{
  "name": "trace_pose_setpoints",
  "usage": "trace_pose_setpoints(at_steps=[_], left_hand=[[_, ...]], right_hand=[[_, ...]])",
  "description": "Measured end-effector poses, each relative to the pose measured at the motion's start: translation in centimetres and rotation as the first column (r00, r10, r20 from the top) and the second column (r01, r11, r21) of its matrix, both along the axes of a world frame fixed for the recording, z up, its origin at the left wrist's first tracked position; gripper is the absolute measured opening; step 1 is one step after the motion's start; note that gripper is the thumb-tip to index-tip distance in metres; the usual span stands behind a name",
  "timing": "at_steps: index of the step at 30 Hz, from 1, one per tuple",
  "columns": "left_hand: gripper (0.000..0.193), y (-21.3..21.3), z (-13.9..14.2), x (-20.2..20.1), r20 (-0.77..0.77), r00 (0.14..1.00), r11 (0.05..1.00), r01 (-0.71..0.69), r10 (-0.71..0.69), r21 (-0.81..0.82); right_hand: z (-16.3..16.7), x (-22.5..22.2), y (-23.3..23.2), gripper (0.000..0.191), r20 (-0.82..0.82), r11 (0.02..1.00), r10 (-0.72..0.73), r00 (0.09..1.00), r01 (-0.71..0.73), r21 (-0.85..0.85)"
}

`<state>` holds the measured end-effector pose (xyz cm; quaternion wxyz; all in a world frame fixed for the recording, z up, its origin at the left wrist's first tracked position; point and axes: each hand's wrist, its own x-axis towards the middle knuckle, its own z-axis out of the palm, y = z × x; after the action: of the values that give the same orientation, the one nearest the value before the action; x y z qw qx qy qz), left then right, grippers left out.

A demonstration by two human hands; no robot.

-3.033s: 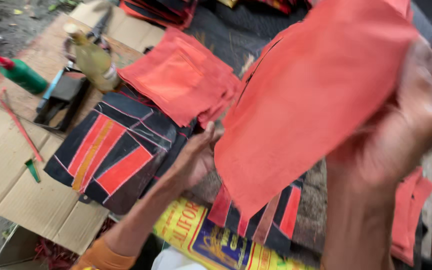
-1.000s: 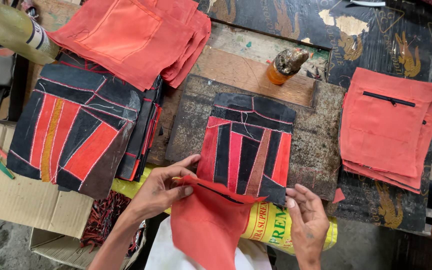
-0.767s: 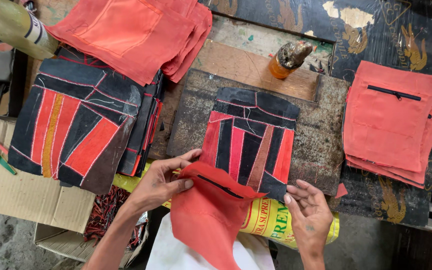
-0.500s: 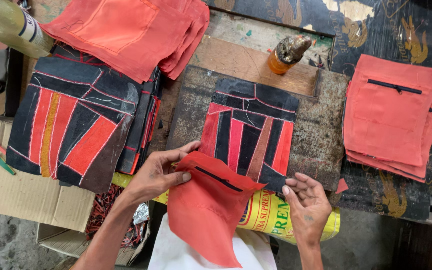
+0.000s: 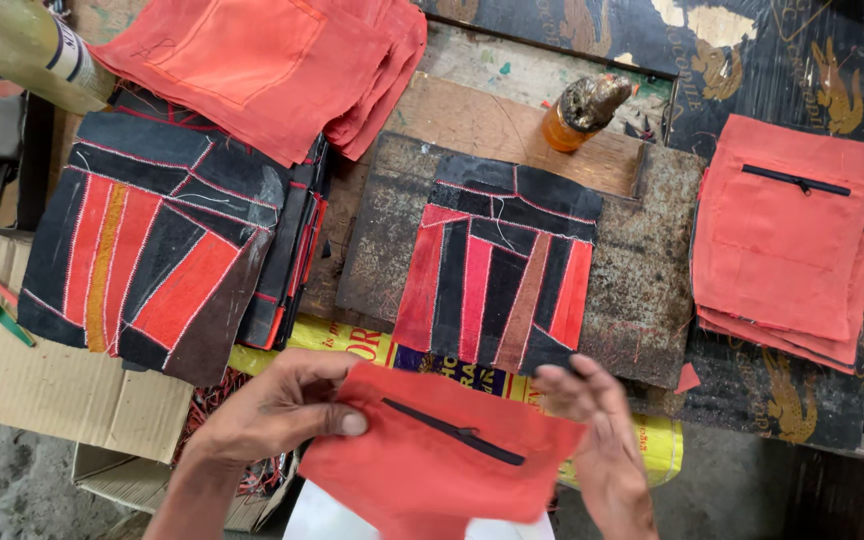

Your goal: The person assembles small red fabric pouches by hand. They align a black zipper on the pouch, press it into place, and use a small stone to rub and secure the seam. The finished pouches are stacked on the table.

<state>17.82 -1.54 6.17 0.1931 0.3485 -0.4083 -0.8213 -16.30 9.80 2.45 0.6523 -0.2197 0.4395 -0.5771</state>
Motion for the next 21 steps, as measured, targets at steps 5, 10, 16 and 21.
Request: trace_pose_setpoints(at_steps=[5,10,16,21], left_hand=[[0.044,-0.8,-2.9,-3.3,0.004,0.990,0.990,-0.139,0.139,0.008],[0.038,-2.9,-4.6,-7.1,0.095,0.964,0.964,-0.237,0.249,-0.121],[0.031,-7.5,-6.0,-9.3,0.396,0.770,0.816,-0.266,0.500,-0.512],[0.038,-8.5,-6.0,-9.1,0.480,0.763,0.857,-0.184,0.433,-0.482]], right_hand=[[1.6,0.3,-1.2,0.084,0.450,0.994,0.068,0.891,-0.024,-0.104],[-1.8,-2.2,-5.1,0.066,-0.442,0.990,-0.123,0.889,0.143,0.011],[-3.5,-3.9,-9.0,0.067,-0.484,0.989,-0.117,0.867,0.146,0.021],[-3.5,-4.0,-9.8,0.066,-0.529,0.994,-0.052,0.847,0.094,0.052]])
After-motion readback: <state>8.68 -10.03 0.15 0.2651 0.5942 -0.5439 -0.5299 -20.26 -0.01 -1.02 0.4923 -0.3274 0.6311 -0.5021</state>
